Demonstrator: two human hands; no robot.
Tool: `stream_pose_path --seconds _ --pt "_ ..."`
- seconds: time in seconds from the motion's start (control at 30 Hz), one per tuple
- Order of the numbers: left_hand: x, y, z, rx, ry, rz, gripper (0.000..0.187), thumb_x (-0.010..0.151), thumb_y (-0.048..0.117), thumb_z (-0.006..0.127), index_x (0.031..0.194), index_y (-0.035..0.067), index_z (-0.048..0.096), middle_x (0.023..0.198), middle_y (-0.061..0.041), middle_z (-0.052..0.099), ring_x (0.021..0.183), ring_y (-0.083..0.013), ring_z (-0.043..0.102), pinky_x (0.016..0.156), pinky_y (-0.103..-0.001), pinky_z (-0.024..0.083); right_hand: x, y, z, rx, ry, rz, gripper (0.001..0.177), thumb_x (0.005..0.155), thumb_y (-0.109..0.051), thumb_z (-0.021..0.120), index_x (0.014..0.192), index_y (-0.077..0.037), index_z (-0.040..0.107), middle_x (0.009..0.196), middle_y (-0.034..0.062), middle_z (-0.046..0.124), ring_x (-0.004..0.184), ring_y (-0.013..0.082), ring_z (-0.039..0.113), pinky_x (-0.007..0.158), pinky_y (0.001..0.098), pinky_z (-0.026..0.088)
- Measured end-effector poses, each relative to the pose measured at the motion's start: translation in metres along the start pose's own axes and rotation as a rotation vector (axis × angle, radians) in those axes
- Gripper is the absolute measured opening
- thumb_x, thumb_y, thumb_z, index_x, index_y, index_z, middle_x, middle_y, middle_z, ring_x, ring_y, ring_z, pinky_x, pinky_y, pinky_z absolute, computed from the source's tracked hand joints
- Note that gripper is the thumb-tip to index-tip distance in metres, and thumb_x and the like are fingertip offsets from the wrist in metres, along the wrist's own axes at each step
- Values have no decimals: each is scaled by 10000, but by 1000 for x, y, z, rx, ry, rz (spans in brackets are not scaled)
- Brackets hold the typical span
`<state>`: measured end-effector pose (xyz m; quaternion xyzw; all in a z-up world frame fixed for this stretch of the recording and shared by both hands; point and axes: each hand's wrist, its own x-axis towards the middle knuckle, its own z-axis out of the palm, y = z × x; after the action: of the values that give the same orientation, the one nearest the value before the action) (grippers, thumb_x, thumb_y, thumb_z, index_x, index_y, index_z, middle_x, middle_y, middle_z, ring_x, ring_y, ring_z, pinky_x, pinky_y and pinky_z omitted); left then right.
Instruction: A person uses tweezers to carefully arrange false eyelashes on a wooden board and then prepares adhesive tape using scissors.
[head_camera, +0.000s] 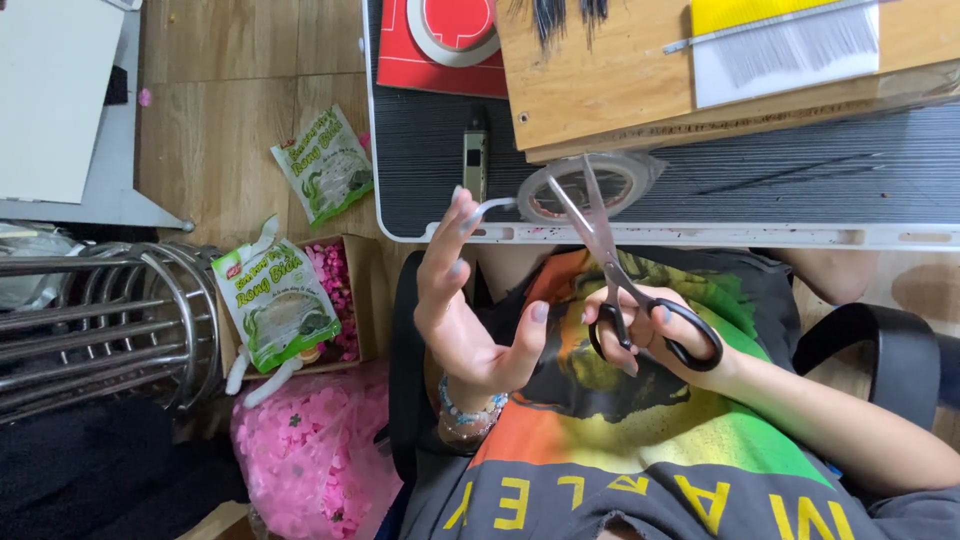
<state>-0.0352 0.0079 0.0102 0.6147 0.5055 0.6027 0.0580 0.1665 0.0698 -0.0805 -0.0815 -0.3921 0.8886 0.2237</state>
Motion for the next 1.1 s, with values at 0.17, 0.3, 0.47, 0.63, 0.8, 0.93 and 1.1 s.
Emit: stream_pose_path --seconds 0.17,0.3,0.47,0.63,0.8,0.93,1.1 --pt "-4 6 -8 -25 59 111 656 968 121 666 1553 237 394 1510 -180 484 1463 -427 488 1283 -709 429 -13 3 -16 -167 36 223 314 893 -70 539 1152 70 647 581 102 566 497 151 510 540 292 424" --pt "-13 4 -16 -27 129 276 708 857 131 694 1505 152 409 1408 -259 518 1294 -547 562 1138 -718 510 -20 -31 -30 -1300 62 338 600 682 -523 890 1202 -252 765 838 -46 836 717 115 789 648 298 547" --pt "-15 12 -14 -39 77 244 682 887 178 702 1498 183 398 1363 -217 574 1311 -497 572 1150 -644 524 -37 0 -108 -1785 176 354 679 699 -275 816 1360 -261 661 1062 64 753 902 296 720 674 445 587" --pt "-8 20 -3 -72 5 163 690 904 148 697 1526 228 410 1305 -192 632 1331 -475 582 1157 -617 525 -51 51 -157 -2044 144 134 737 692 -415 850 1371 -209 647 1248 107 657 1183 405 601 996 511 499" --pt "-5 31 6 -232 -85 110 577 994 238 663 1505 217 395 1220 -179 681 1322 -480 571 1153 -588 497 -38 -44 -34 -1371 195 -325 168 948 -89 667 1109 -64 706 1045 90 754 891 232 752 774 332 597" --pt "1 38 19 -460 -117 24 522 978 240 675 1437 206 429 1150 -190 693 1285 -491 575 1171 -628 451 -34 -83 1 -1090 249 -383 277 968 -175 617 1184 -9 668 1208 135 729 1152 292 714 1055 402 555" --pt "6 39 23 -667 -157 -44 494 970 224 669 1410 208 445 1161 -182 686 1390 -458 501 1221 -559 440 -21 -83 7 -487 -13 -197 436 1002 -264 634 1342 7 594 1142 155 680 1065 239 664 865 335 588"
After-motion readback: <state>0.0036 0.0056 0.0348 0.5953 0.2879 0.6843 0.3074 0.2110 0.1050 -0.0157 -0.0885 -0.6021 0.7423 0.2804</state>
